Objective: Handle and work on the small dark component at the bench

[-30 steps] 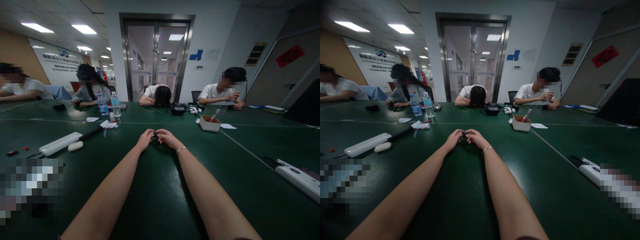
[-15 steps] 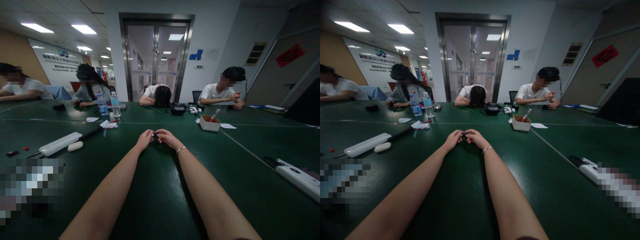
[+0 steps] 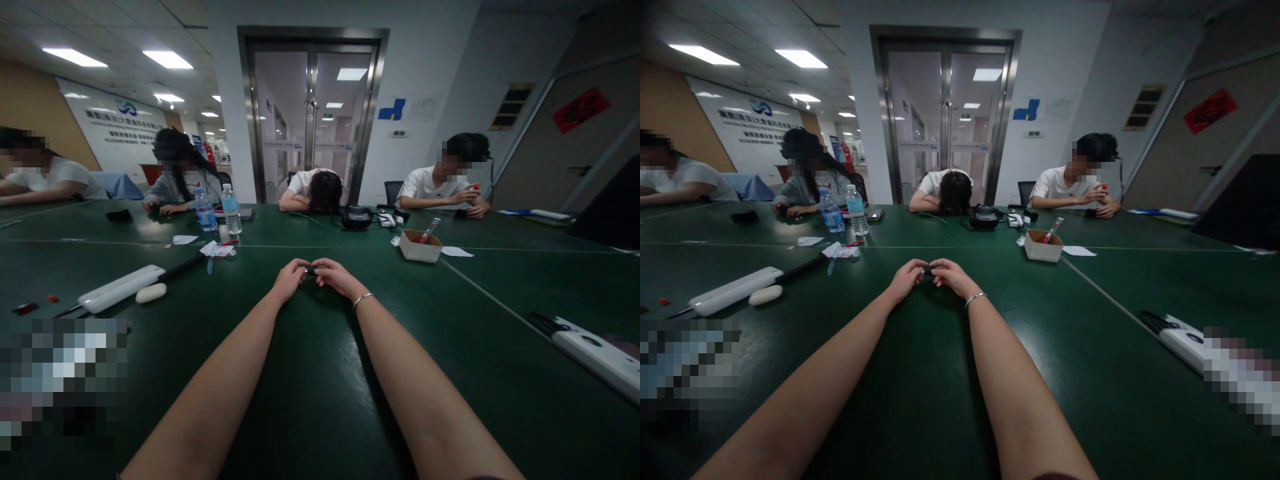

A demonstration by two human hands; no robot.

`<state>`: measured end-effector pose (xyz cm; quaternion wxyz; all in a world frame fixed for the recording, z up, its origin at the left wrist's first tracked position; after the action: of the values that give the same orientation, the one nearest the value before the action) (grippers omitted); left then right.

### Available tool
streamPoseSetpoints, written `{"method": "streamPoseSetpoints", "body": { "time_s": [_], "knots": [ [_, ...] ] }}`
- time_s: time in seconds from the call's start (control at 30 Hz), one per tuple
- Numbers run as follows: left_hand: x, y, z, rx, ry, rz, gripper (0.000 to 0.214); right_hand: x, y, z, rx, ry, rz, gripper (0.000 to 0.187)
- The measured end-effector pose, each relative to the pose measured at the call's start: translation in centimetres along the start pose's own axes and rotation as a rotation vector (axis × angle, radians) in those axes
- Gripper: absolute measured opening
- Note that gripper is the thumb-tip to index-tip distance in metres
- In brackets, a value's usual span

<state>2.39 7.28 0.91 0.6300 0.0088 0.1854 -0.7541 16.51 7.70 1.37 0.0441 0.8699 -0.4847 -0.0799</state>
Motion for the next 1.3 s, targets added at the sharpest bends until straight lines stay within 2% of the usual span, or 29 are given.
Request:
{"method": "streamPoseSetpoints", "body": {
  "time_s": [0.43, 0.6, 0.7, 0.83, 0.93, 1.03, 1.13, 1.2, 1.23, 1.3],
  "knots": [
    [0.4, 0.0, 0.7, 0.037, -0.011, -0.013, 0.027, 0.1, 0.1, -0.1, 0.020, -0.001, -0.010, 0.024],
    [0.3, -0.3, 0.6, 0.073, -0.023, 0.068, 0.019, -0.4, 0.1, 0.5, 0.124, -0.001, -0.021, 0.030],
    [0.3, -0.3, 0.7, 0.009, 0.009, 0.076, 0.021, -0.9, 0.3, 0.9, 0.215, -0.010, -0.039, 0.034],
    [0.6, 0.1, 0.8, -0.176, 0.068, 0.003, 0.028, -0.9, 0.6, 0.7, 0.338, 0.004, -0.050, 0.028],
    [0.8, 0.7, 1.0, -0.219, 0.071, -0.032, 0.028, -0.2, 1.0, 0.3, 0.210, 0.045, -0.092, 0.022],
    [1.0, 1.5, 1.6, -0.282, 0.029, -0.037, 0.023, 0.3, 1.5, -0.1, 0.077, 0.071, -0.113, 0.030],
    [2.3, 1.9, 3.4, -0.379, 0.009, -0.154, 0.028, 1.0, 1.4, -0.4, 0.182, 0.102, -0.102, 0.034],
    [4.4, 1.0, 5.2, -0.444, 0.020, -0.268, 0.046, 2.5, 1.0, -0.8, 0.266, 0.136, -0.130, 0.038],
    [5.9, -0.2, 6.2, -0.482, 0.017, -0.278, 0.055, 3.6, 0.6, -1.1, 0.290, 0.157, -0.144, 0.041],
    [9.6, -3.9, 8.2, -0.573, -0.024, -0.222, 0.059, 7.0, -0.4, -1.9, 0.299, 0.200, -0.138, 0.045]
  ]
}}
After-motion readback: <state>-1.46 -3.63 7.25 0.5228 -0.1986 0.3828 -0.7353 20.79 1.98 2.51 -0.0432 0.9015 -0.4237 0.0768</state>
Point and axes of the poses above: each hand's wrist, its own x-axis away from the middle knuckle, its own y-axis out of the palm, z = x × y, the point moved 5 cm from there along -x, towards the middle knuckle, and after that the axes turned 4 degrees about -z, right-handed, at the moved point
